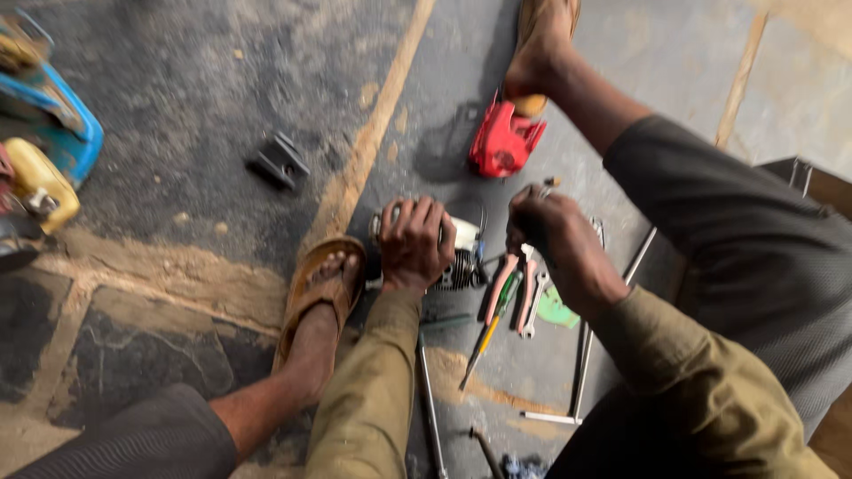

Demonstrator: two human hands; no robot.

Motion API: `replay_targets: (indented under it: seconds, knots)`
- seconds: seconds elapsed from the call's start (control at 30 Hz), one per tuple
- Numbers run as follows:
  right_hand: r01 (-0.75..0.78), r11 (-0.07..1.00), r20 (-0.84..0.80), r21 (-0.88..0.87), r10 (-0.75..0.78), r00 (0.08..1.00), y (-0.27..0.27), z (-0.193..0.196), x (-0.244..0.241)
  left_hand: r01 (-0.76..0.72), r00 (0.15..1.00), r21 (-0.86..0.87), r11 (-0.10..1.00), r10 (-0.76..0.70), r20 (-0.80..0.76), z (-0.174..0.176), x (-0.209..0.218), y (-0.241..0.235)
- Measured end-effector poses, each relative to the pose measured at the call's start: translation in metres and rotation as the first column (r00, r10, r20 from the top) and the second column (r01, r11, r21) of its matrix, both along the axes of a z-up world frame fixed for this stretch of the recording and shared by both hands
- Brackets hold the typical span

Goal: The person uses a screwdriver and pliers to disassemble a small engine component, removing bolts and handling internal parts while seated on the ground.

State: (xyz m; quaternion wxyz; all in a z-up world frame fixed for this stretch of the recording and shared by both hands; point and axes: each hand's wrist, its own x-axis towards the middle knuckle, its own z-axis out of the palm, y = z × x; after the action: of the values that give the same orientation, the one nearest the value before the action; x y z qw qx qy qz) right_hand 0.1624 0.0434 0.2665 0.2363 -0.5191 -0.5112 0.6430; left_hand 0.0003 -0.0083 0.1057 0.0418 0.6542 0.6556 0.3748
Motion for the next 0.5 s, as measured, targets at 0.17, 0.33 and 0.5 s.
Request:
replay_targets:
  seconds: [0.17, 0.33, 0.5]
  knots:
    - [0.222, 0.971, -0.088, -0.090, -0.230, 0.969, -0.009, -0.012, -0.007, -0.004, 1.000, -0.018, 1.000, 0.003, -0.008, -0.009, 0.002, -0.003]
    - [0.071, 0.997, -0.105, -0.015, -0.073, 0.992, -0.019, -0.025, -0.014, 0.007, 1.000, -0.023, 1.000, -0.008, -0.029, -0.011, 0.001, 0.001]
    - [0.083, 0.996, -0.136, -0.036, -0.088, 0.987, -0.024, -0.044, -0.011, 0.000, 0.999, -0.036, 0.999, -0.002, -0.033, -0.011, 0.001, 0.000]
